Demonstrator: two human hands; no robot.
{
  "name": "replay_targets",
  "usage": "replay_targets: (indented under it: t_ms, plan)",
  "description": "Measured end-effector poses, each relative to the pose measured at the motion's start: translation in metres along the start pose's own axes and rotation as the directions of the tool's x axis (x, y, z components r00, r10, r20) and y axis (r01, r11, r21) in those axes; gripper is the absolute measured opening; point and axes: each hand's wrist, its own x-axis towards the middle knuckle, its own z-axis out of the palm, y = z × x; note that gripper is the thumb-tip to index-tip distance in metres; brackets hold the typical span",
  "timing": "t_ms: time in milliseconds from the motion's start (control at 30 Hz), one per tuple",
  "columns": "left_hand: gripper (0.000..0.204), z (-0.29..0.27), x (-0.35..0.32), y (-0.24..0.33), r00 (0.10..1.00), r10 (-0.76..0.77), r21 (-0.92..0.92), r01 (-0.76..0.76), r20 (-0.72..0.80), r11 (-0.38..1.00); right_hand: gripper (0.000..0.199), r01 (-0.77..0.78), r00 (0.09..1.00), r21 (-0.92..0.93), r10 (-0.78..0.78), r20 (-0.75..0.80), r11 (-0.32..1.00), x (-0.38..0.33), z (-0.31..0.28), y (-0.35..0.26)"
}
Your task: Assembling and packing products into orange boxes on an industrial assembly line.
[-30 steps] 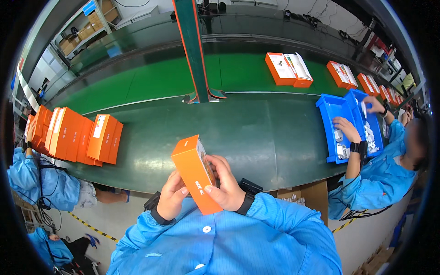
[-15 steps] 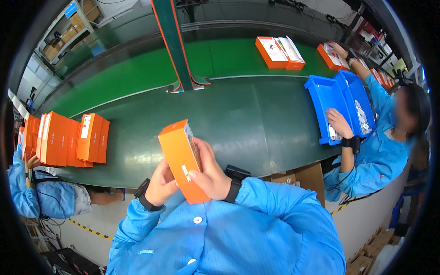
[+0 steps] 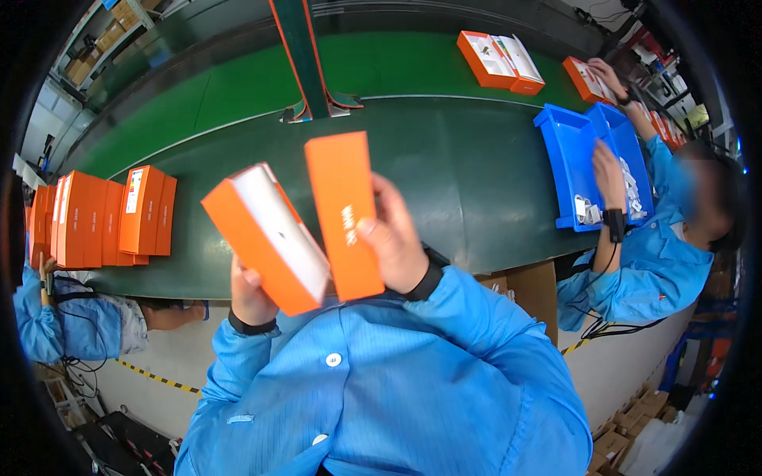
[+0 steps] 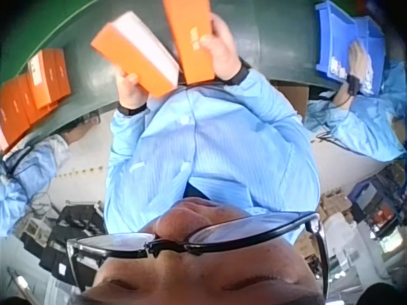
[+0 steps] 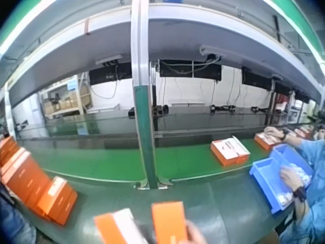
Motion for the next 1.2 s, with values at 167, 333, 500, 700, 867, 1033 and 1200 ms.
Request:
replay_targets:
  t_ms: [167, 333, 500, 700, 867, 1033, 1200]
  plan:
    - [0.083, -0.033, -0.002, 0.006, 0.999, -0.018, -0.372, 0.006, -0.029, 0.928, 0.074, 0.001, 0.999, 0.026, 0.001, -0.044, 1.0, 0.008, -0.015, -0.008]
    - [0.093, -0.051, 0.007, -0.015, 0.997, -0.069, -0.432, 0.045, -0.039, 0.901, 0.073, -0.147, 0.989, 0.117, 0.144, 0.034, 0.982, 0.006, -0.002, -0.006]
    - [0.093, -0.02, 0.016, -0.001, 0.983, -0.145, -0.516, 0.065, -0.116, 0.854, 0.07, -0.26, 0.964, 0.376, 0.217, 0.153, 0.89, 0.013, -0.015, -0.001]
    - [0.09, 0.0, 0.044, 0.009, 0.981, -0.107, -0.605, -0.012, -0.161, 0.796, 0.065, -0.348, 0.933, 0.627, 0.193, 0.303, 0.697, 0.015, -0.007, -0.004]
    - [0.089, 0.025, 0.046, 0.022, 0.994, -0.097, -0.537, 0.054, -0.052, 0.842, 0.066, -0.28, 0.96, 0.526, 0.225, 0.168, 0.803, 0.015, -0.009, -0.011]
    - [0.09, 0.04, 0.039, 0.032, 0.99, -0.116, -0.516, 0.141, 0.082, 0.845, 0.065, -0.151, 0.988, 0.122, 0.153, -0.009, 0.981, 0.011, -0.006, -0.013]
    - [0.091, 0.03, 0.036, 0.017, 0.95, -0.225, -0.666, 0.312, 0.217, 0.678, 0.065, -0.137, 0.988, -0.106, 0.129, -0.083, 0.985, 0.008, -0.007, -0.022]
